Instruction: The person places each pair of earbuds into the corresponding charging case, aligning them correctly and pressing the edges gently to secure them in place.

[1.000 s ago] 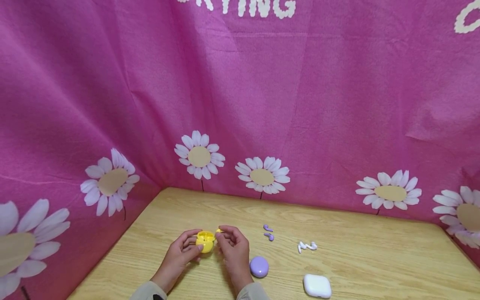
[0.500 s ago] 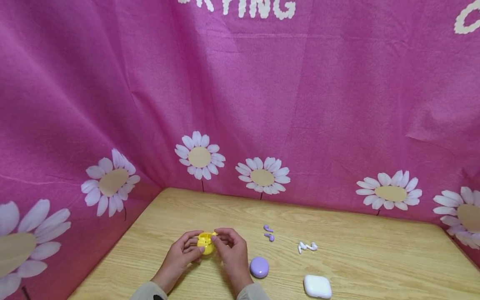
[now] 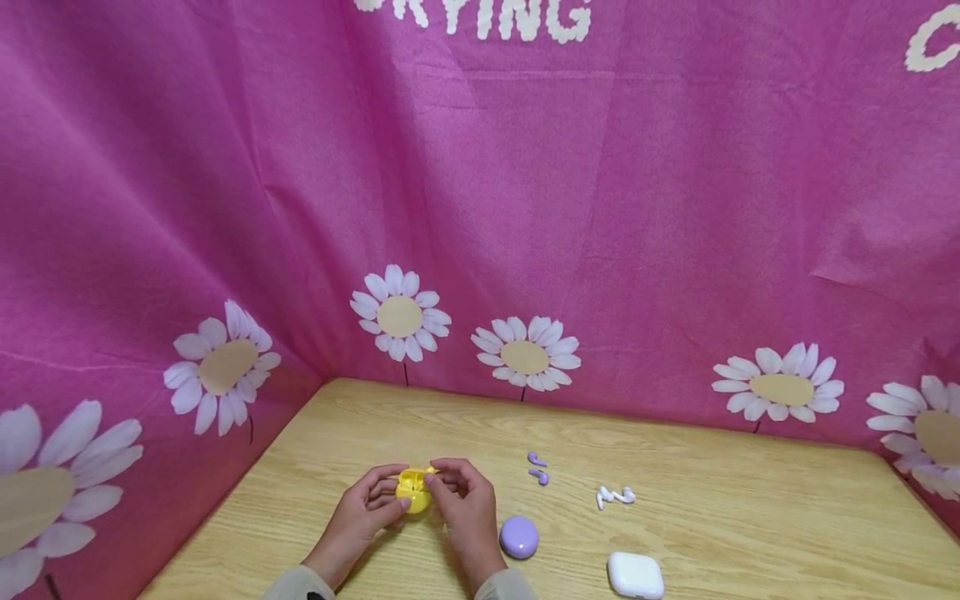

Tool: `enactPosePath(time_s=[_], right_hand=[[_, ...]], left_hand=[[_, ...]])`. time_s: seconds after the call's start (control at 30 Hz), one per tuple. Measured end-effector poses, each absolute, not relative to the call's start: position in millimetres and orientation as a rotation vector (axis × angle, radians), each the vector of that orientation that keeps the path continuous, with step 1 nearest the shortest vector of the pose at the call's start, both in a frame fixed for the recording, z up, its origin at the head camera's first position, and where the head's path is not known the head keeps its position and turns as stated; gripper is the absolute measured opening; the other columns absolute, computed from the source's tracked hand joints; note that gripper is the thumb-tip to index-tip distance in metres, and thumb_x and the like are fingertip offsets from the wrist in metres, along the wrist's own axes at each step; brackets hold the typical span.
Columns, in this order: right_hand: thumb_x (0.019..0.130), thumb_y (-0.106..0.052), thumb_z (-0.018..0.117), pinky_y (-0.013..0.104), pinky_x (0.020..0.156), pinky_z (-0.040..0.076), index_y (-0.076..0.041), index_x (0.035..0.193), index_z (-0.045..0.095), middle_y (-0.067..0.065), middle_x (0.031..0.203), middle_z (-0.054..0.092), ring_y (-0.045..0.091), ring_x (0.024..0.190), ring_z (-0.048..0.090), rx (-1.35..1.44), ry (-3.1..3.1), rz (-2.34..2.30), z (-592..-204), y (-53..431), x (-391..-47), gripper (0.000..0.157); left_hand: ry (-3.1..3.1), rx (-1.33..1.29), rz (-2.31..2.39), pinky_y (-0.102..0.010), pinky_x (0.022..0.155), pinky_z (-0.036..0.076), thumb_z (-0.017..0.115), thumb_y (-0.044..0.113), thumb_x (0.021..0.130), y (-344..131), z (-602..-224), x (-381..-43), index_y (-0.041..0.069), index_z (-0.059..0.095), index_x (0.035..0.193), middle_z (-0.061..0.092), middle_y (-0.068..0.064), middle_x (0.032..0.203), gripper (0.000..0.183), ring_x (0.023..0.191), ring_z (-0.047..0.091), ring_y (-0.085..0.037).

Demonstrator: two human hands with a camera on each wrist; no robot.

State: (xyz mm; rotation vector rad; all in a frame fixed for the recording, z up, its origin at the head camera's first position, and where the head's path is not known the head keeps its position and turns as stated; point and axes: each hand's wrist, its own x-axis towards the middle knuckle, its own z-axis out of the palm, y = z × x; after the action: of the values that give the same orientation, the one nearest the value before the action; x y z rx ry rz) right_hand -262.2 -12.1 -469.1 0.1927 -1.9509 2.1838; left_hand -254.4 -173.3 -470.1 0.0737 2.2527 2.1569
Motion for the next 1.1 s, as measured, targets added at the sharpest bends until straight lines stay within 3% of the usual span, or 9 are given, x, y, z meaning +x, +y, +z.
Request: enactPosePath(time_s=[0.87,1.1], right_hand=[[0.082,-0.01,0.076,0.016,0.06,0.048,-0.004,0.099,0.071,0.008,0.082,0.069,0.008,0.069,0.059,0.194,-1.99,2.156,-468.7,-11.1,-261.8,0.018],[0.084,-0.013,0.075,0.015,0.053,0.047,-0.002,0.1,0.071,0.006,0.08,0.069,0.007,0.065,0.058,0.189,-2.007,2.16,-469.1,-11.0,-261.4,0.02]], left_hand=[[2.284,0.146,2.12,-0.027,0.074,0.056,0.076,0.013,0.082,-173.8,-469.2,-253.0,0.0,0.052,0.13,0.066,-0.012,0.109,0.055,0.094,0.063,-0.02],[2.294,0.113,2.123,-0.025,0.074,0.056,0.077,0.015,0.082,-173.2,-470.5,-254.5,0.002,0.053,0.13,0.066,-0.011,0.109,0.055,0.093,0.063,-0.019]])
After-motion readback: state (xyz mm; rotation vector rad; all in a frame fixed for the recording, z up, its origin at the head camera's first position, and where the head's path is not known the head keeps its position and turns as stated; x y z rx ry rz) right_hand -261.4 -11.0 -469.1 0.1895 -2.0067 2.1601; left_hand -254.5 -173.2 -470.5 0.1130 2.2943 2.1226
